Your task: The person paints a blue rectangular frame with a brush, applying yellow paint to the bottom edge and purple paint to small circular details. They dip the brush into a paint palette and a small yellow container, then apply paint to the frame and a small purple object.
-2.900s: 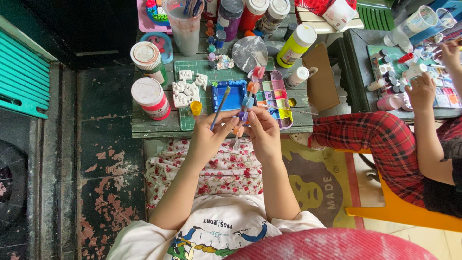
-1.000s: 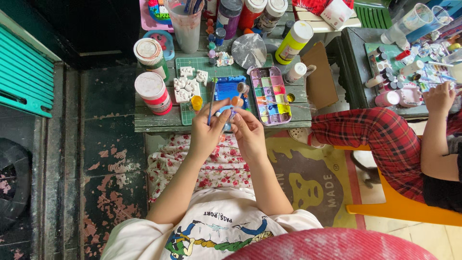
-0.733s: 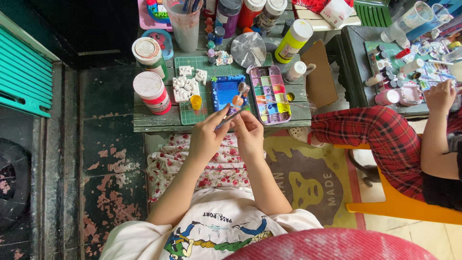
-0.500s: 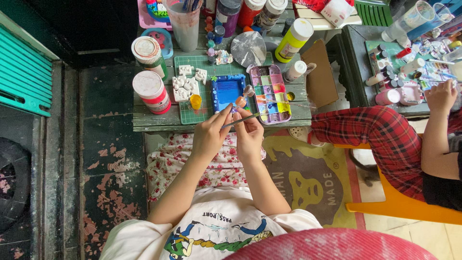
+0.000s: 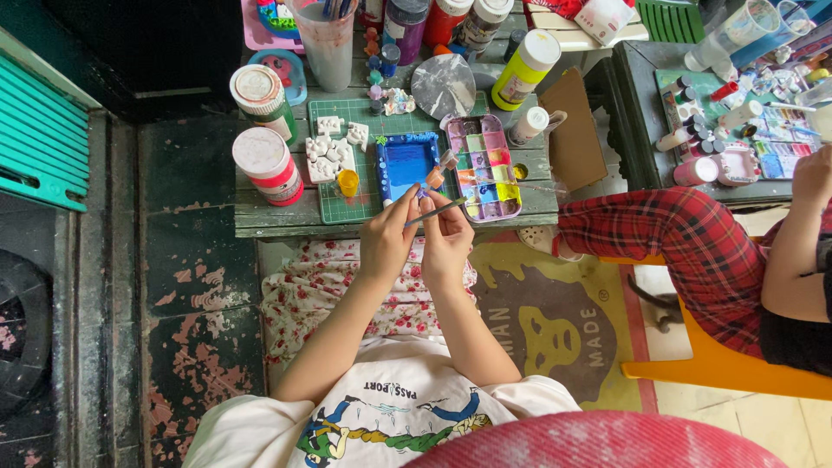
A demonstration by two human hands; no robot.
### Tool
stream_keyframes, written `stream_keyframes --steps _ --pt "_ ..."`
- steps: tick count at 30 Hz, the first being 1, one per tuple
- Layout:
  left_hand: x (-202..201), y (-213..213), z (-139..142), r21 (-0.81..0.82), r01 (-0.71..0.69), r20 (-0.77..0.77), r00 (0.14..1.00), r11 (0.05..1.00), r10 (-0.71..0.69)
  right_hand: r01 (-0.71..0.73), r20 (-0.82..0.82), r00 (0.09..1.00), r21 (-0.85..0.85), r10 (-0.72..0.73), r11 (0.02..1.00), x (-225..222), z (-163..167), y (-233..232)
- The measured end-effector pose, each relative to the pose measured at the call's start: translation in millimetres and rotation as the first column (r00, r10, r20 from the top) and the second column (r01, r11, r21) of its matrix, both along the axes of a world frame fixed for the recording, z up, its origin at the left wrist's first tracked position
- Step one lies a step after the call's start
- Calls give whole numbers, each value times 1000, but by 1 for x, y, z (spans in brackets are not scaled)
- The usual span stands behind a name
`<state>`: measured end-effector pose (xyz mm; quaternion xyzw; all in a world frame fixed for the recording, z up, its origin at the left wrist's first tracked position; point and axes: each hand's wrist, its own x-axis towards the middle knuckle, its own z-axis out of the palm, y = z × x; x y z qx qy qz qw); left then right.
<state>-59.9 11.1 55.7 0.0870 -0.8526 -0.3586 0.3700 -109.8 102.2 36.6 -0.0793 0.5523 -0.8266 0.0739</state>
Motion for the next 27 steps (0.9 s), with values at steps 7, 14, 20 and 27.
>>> stream_keyframes --steps 7,14,20,27 --pt "-7 -3 6 146 -54 -50 997 988 61 -59 -23 998 -81 57 995 3 -6 4" --pt "6 -18 36 694 -37 229 958 719 -172 -261 121 941 -335 316 905 -9 7 16" --pt "1 -24 16 558 189 -123 982 808 -145 -373 215 832 -464 511 804 -15 14 23" --pt "1 -20 4 893 101 -8 978 440 -207 -369 248 781 -559 574 743 -14 4 21"
